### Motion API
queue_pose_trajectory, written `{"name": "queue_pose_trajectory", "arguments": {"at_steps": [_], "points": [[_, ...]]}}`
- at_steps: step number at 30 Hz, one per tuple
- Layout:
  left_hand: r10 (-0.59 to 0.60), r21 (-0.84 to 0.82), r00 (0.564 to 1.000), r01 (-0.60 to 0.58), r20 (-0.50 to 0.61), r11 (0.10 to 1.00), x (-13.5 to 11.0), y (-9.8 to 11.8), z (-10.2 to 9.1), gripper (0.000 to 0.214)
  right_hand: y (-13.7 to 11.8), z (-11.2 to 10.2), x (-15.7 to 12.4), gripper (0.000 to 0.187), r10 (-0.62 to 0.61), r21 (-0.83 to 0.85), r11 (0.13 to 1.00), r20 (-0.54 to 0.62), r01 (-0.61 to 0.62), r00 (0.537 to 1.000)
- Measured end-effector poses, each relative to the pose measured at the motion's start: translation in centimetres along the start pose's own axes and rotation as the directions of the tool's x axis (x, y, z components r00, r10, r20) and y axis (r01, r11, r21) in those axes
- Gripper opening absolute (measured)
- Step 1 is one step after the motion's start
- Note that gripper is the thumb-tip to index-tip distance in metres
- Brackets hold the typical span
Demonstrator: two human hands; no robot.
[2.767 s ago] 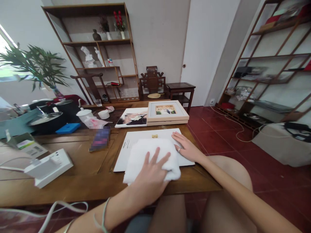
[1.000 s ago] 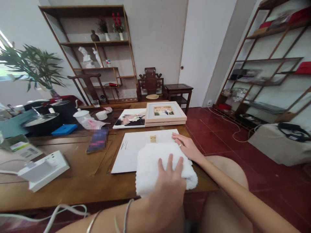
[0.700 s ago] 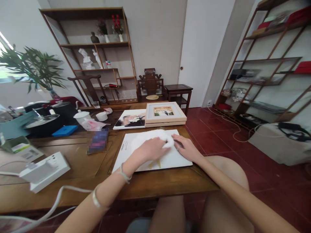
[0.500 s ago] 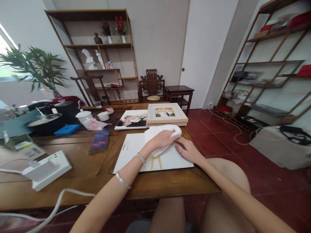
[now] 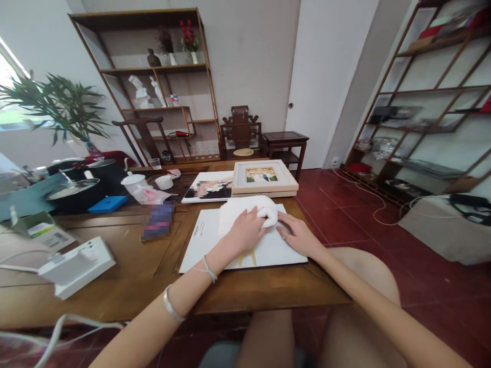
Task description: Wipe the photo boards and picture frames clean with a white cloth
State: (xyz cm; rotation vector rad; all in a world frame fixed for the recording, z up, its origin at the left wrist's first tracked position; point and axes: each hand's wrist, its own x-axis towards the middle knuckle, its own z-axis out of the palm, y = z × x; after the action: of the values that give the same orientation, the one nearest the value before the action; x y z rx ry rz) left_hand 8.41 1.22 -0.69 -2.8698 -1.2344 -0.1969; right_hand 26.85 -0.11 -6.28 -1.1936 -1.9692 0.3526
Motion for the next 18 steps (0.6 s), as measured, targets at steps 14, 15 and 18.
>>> {"name": "queue_pose_trajectory", "arguments": {"at_steps": [14, 15, 18], "points": [[0.077, 0.251, 0.996, -0.064, -0.040, 0.966, 0.4, 0.3, 0.0, 0.024, 0.3, 0.3, -0.1, 0.036, 0.030, -0.072, 0.997, -0.001, -0.030, 1.000], [0.069, 0.232, 0.997, -0.060, -0.031, 0.971, 0.5, 0.1, 0.5, 0.027, 0.3, 0.3, -0.1, 0.036, 0.031, -0.073, 0.997, -0.005, -0.031, 1.000], [0.036, 0.202, 0.998, -0.024, -0.059, 0.979, 0.9, -0.1, 1.4, 0.037, 0.4, 0.4, -0.1, 0.036, 0.026, -0.069, 0.997, -0.022, -0.028, 0.999]]}}
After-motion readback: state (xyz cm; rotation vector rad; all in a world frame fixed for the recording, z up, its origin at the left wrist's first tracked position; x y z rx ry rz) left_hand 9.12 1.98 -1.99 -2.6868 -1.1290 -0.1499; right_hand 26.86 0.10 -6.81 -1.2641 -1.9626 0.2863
